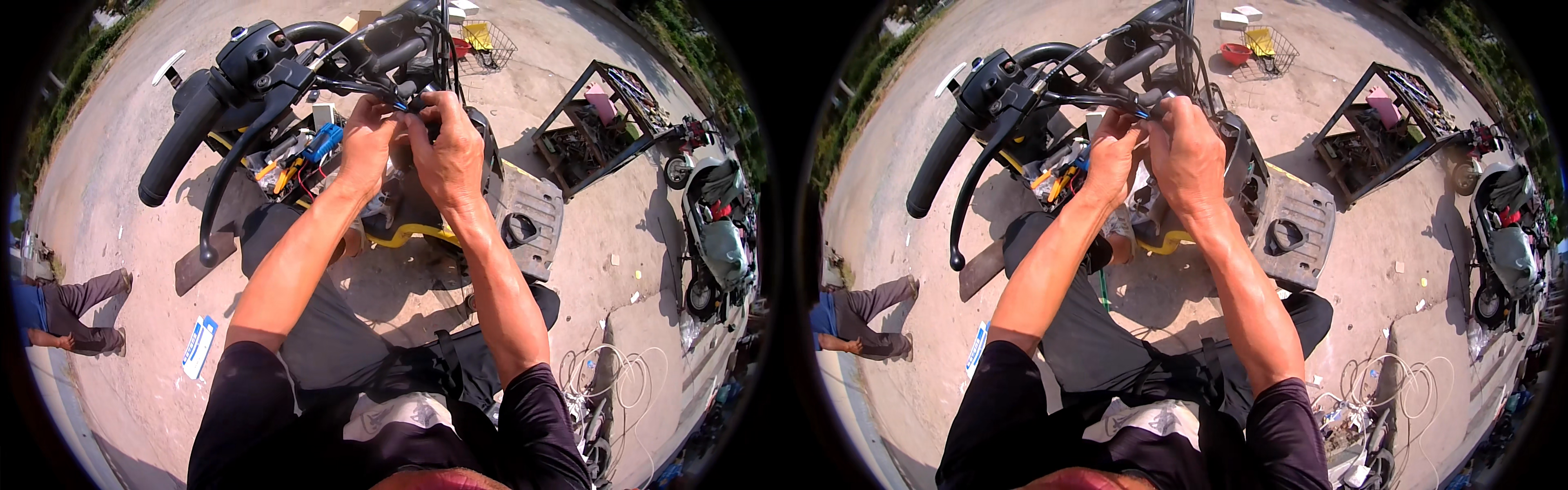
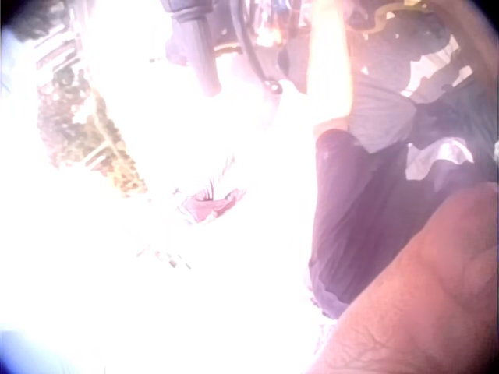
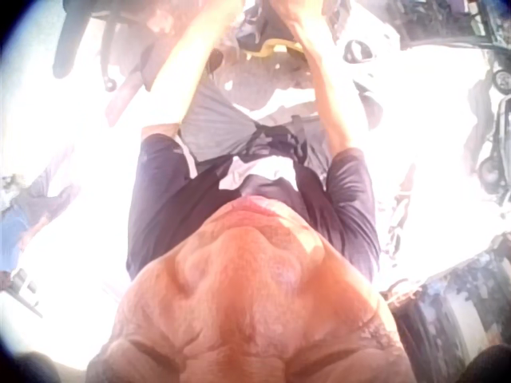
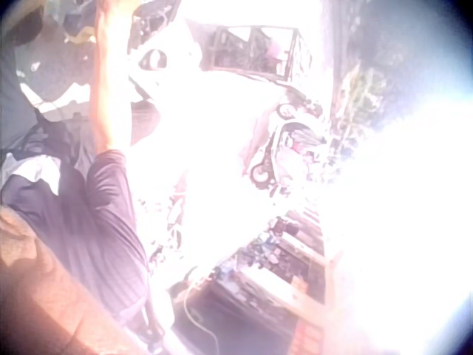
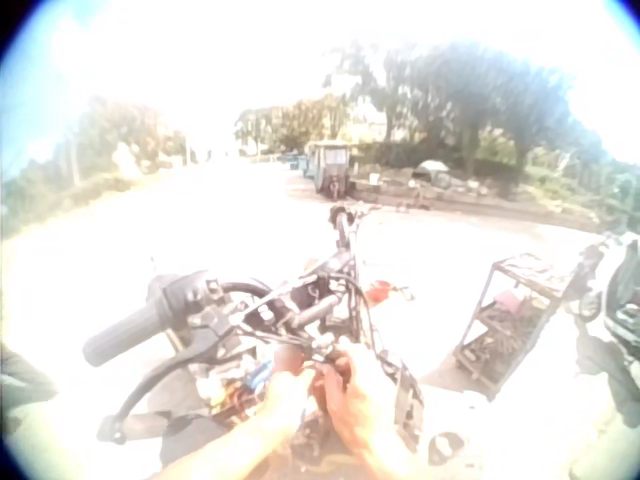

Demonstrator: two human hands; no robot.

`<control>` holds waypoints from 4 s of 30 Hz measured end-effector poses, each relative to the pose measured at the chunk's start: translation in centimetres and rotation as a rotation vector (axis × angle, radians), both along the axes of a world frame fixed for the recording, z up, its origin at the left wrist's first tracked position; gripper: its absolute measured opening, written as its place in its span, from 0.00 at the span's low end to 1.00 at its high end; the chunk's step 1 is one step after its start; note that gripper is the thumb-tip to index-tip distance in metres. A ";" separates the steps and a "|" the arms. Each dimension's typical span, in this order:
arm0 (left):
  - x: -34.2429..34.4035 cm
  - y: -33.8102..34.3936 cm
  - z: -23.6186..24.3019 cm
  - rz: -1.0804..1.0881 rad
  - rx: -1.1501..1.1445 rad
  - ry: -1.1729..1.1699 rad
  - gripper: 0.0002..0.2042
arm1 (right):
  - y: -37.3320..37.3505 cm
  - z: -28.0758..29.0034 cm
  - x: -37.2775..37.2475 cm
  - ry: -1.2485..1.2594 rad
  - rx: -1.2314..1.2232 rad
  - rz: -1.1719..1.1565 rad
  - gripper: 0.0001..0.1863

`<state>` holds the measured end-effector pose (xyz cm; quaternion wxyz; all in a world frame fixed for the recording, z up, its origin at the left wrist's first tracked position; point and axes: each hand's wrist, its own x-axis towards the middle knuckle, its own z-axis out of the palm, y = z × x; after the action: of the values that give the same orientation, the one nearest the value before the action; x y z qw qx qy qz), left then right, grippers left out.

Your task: The person sits on a yellow scooter and wraps electrical tape around a bundle of wires near the handlebars. They repeatedly wrap and adjust the tape to secure the wiring.

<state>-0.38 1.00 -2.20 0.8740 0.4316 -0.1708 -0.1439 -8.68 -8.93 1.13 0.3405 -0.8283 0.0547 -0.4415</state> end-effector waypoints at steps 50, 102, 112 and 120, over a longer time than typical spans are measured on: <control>-1.4 3.8 3.0 0.046 0.281 -0.286 0.11 | -2.1 0.2 -1.7 0.135 0.278 0.308 0.26; 0.7 1.7 0.8 -0.047 0.547 -0.313 0.25 | -2.0 -0.8 -0.8 0.076 0.377 0.071 0.14; 0.9 2.7 1.6 -0.088 0.534 -0.384 0.21 | -3.3 -1.3 -1.3 0.071 0.322 0.213 0.11; 2.3 3.6 0.9 -0.120 0.644 -0.482 0.18 | -2.7 -1.4 -2.0 0.102 -0.117 0.119 0.15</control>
<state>1.87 4.56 -1.30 0.6193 0.6938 -0.3417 -0.1354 -10.65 -11.61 -0.23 0.3141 -0.8699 -0.0033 -0.3803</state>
